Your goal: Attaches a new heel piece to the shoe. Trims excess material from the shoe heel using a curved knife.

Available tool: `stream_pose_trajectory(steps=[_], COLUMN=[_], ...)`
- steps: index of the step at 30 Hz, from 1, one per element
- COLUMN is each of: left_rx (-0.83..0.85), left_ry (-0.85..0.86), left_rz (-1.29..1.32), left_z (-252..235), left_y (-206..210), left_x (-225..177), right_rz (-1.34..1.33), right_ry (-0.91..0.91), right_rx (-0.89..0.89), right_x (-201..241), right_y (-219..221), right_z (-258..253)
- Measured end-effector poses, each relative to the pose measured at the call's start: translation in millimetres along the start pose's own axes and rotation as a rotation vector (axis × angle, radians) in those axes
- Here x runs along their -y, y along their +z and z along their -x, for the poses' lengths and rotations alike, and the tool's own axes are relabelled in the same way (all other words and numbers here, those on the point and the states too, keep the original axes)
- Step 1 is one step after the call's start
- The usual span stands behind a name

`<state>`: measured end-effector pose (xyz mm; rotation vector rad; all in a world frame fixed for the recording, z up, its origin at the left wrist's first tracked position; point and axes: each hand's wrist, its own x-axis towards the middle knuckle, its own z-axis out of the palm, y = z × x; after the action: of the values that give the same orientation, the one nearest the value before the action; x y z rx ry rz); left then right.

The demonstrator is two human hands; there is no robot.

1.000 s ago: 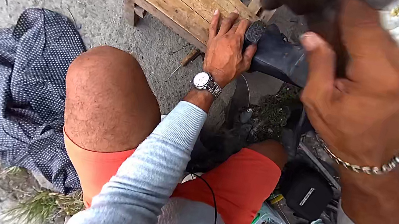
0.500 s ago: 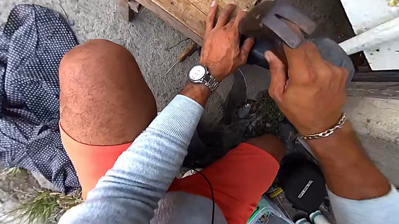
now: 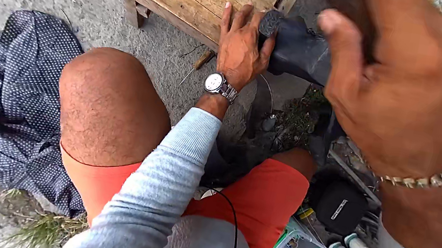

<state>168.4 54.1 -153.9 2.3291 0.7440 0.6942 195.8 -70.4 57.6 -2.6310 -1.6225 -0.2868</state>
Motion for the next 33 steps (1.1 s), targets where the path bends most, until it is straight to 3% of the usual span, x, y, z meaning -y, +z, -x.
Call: stream_pose_trajectory(steps=[2,4,6,11,15,18,21,23,26,28,30,33], left_rx=[0.007,0.012,0.004,0.028,-0.010,-0.040,-0.027,0.002,-0.017,-0.030,-0.019,0.022], left_ry=[0.004,0.034,0.042,0.005,0.040,0.014,0.006,0.017,0.021,0.004,-0.006,-0.002], left_rz=[-0.021,-0.048,-0.062,-0.052,-0.056,-0.031,-0.034,-0.022,-0.021,-0.017,-0.036,-0.037], left_z=[1,2,1,0,1,1,0,-3,-3,-1,-4,-3], left_y=[-2,-2,0,-2,4,5,3,0,1,2,0,-3], left_x=[3,1,-2,1,-1,2,2,2,-2,-4,-2,-6], right_rz=[-0.009,0.089,0.160,0.112,0.168,-0.014,-0.120,-0.075,-0.153,-0.239,-0.283,-0.195], right_ry=[0.001,-0.009,-0.026,-0.062,-0.015,0.082,0.210,0.223,0.266,0.307,0.297,0.351], right_rx=[-0.067,0.130,0.256,0.002,0.292,0.088,-0.094,-0.118,-0.056,-0.226,-0.419,-0.203], right_x=[2,-1,3,9,-6,-6,3,4,12,20,22,19], right_y=[17,35,21,6,15,2,33,72,55,52,82,90], right_z=[1,-4,-21,-15,-33,-16,25,40,50,57,56,51])
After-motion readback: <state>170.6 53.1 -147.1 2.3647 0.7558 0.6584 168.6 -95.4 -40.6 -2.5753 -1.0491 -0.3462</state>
